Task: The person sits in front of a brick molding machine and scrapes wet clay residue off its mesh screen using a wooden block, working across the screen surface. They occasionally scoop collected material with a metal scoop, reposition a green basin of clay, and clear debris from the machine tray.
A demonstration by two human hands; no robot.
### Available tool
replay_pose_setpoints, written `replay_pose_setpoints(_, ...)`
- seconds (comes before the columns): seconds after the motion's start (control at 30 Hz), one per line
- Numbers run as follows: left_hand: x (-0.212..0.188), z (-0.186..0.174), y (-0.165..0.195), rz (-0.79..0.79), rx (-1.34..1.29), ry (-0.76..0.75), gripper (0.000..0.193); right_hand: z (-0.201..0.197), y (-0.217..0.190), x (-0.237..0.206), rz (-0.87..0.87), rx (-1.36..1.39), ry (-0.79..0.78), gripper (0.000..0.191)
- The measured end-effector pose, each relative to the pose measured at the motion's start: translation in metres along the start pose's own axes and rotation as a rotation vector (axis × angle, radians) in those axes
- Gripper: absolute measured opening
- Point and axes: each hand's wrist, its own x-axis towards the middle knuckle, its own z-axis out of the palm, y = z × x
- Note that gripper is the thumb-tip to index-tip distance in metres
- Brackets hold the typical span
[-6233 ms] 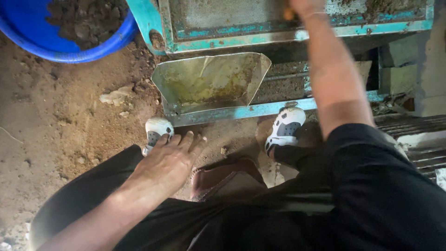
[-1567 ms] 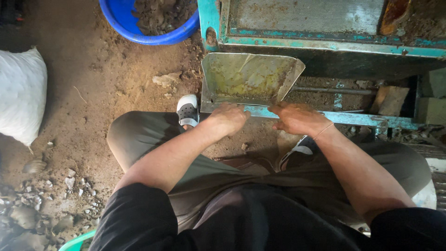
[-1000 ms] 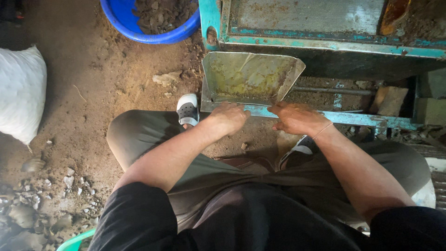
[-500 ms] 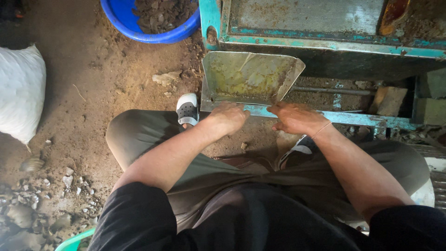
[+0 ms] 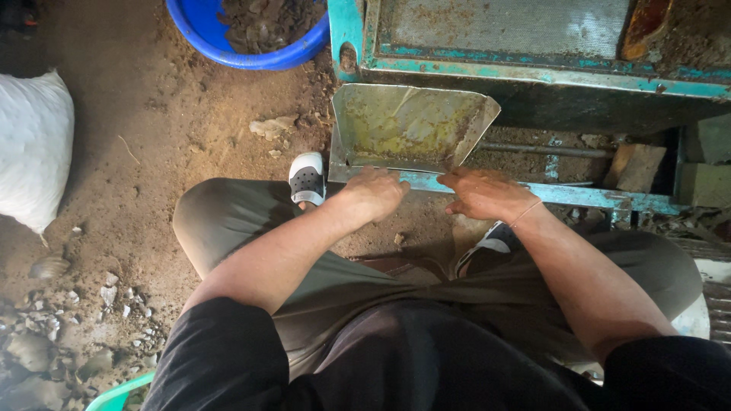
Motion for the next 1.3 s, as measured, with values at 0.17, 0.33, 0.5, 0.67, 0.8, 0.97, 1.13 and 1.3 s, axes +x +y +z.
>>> replay_pose_setpoints(0.17,-0.001,-0.001,0.0,-0.007,-0.006,-0.021,0.056,0.001,0.001,0.001,-0.017,-0.003,0.02,0.066)
replay_pose_setpoints(0.33,0.0,0.002,0.001,-0.014,-0.004,-0.019,0.052,0.006,0.003,0.001,-0.035,-0.019,0.033,0.066)
replay_pose_setpoints(0.5,0.0,0.009,0.0,0.011,-0.002,0.041,0.047,0.008,0.001,0.001,-0.037,-0.008,0.027,0.065)
replay_pose_setpoints(0.67,-0.001,0.011,-0.003,0.039,0.01,0.085,0.044,0.003,-0.001,0.002,-0.019,-0.026,-0.01,0.063)
replay_pose_setpoints(0.8,-0.001,0.011,-0.003,0.034,-0.005,0.089,0.045,0.002,-0.002,0.001,-0.029,-0.025,0.005,0.063)
replay_pose_setpoints(0.97,-0.001,0.008,-0.001,0.01,-0.01,0.047,0.049,0.005,0.0,0.002,-0.043,-0.019,0.022,0.063)
replay_pose_setpoints(1.13,-0.002,0.004,0.001,0.002,-0.01,0.024,0.052,0.007,0.0,0.003,-0.027,-0.02,0.008,0.065)
replay_pose_setpoints(1.3,-0.004,0.003,0.001,0.016,0.004,0.023,0.052,0.009,0.002,0.004,-0.046,-0.01,0.02,0.065)
